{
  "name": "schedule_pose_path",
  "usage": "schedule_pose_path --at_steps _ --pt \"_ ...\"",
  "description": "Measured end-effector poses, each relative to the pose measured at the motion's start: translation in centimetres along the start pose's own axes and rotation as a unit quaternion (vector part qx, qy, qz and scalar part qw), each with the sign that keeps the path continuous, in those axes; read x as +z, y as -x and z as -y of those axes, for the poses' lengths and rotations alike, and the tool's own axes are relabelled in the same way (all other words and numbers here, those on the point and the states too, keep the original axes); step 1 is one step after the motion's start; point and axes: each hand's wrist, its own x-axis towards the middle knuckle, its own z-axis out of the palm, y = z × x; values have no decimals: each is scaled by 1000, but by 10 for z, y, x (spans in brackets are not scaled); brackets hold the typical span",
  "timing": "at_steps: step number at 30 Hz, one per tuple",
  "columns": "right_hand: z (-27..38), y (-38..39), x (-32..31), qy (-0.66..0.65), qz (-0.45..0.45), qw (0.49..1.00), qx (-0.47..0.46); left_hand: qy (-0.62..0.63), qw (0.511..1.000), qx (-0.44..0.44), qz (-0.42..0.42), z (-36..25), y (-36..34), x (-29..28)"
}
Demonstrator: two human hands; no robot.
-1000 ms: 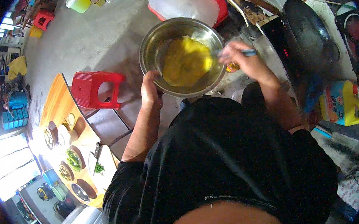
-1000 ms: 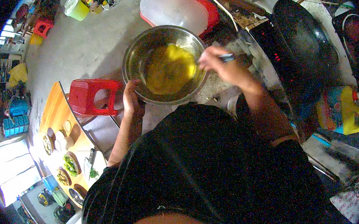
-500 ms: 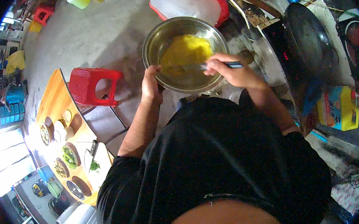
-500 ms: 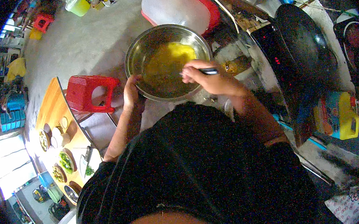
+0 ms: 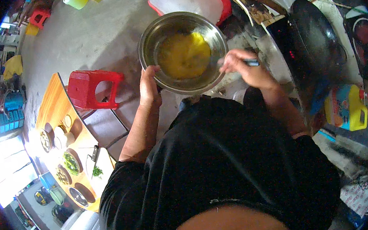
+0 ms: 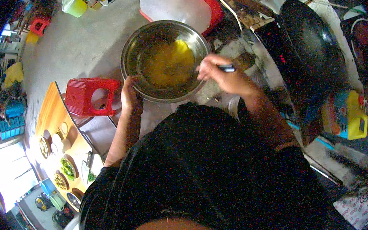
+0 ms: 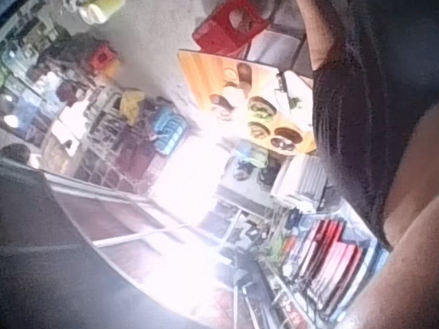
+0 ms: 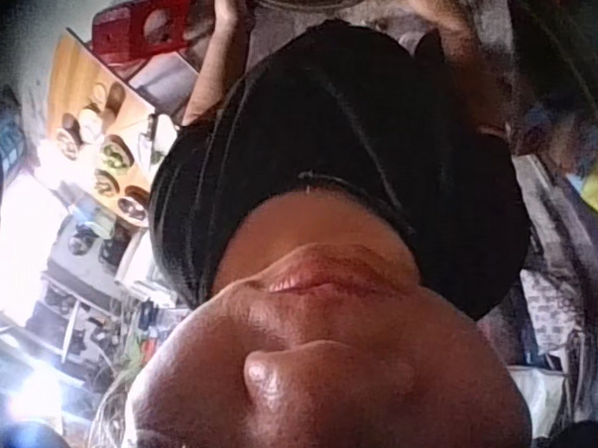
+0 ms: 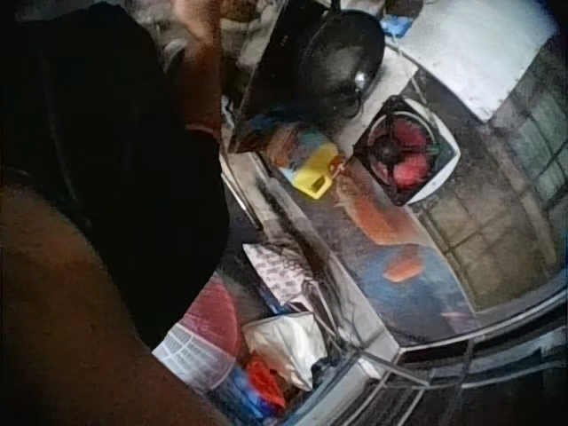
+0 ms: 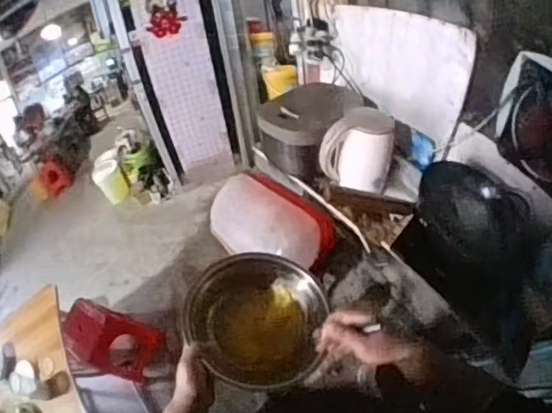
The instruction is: The person cracks eggs into a bowl, whisks them with chopsticks, and pours the mixture into a hot wok to cook scrambled eggs. They then transfer the cooked eggs into a bowl and place it on a table with other prepared dishes.
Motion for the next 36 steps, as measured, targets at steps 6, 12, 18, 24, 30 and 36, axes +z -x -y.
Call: schedule_pose_path --at_steps 6,12,18,24,30,36 --pt "-1 4 -2 38 -104 994 -18 -21 1000 -8 -18 2 -4 -8" --pt "-5 18 -7 -4 -173 984 -48 -21 999 -20 -22 2 -3 -7" --pt "-1 24 -8 -26 -45 999 -2 -4 1000 -5 -7 -1 4 -5" --pt "-5 26 -6 -37 31 998 34 -40 999 4 -18 0 3 -4" --pt "-24 28 -11 -86 -103 989 53 -52 998 15 36 7 2 -18" --pt "-17 29 -4 -14 -261 965 1 -117 993 19 13 -3 21 -11"
